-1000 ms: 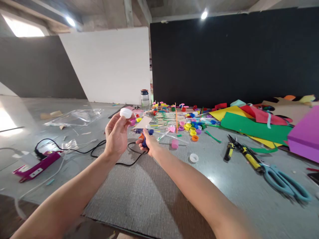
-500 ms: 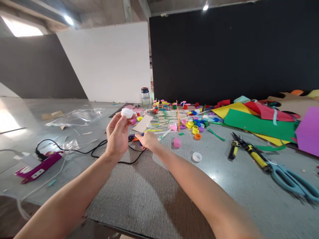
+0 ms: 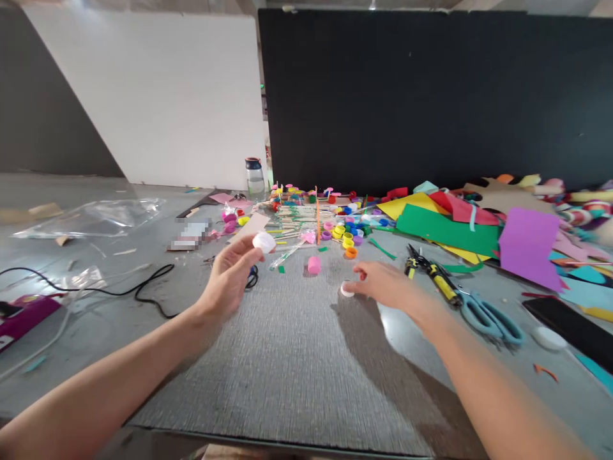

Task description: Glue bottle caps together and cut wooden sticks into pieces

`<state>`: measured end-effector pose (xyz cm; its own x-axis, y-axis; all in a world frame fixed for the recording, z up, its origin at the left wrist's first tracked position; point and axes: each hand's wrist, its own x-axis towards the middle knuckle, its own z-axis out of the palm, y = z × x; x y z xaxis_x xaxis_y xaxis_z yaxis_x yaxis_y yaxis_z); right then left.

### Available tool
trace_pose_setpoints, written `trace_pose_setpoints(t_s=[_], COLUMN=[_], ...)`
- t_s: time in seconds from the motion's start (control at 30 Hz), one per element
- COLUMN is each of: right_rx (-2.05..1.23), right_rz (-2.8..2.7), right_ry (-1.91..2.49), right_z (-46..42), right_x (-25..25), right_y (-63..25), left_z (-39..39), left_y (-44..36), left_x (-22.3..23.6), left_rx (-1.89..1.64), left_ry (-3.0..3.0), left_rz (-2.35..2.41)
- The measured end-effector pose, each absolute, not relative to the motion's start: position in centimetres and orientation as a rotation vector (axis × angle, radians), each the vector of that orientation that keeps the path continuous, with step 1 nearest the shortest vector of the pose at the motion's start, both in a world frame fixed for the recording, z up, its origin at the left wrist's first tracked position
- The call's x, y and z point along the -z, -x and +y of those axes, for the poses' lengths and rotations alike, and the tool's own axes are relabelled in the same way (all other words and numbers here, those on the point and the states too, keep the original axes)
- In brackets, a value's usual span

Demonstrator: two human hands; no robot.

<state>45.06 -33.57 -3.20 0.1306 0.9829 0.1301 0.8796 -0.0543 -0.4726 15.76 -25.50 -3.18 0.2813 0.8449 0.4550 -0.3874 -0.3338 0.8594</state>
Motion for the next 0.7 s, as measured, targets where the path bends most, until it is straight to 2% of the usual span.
trace_pose_setpoints(t_s=[0.13, 0.23, 0.5, 0.7], right_rx=[-0.303, -0.258, -0.294, -0.377], right_rz=[-1.899, -1.876, -1.900, -1.910], right_ry=[1.932, 1.945, 1.624, 1.610], right_z=[-34.6, -34.6, -36.5, -36.5], right_x=[6.3, 6.8, 4.8, 5.7], right_y=[-45.0, -44.6, -39.8, -38.4], left_z=[-28.5, -29.8, -29.7, -29.1], left_y=[-16.9, -17.4, -17.5, -16.8], left_x=[4.7, 5.8, 7.3, 5.1], left_rx=[-1.073, -0.899, -0.883, -0.955], left_ry=[-1.382, -1.387, -1.441, -1.625], left_rz=[0.509, 0.471, 0.466, 0.549])
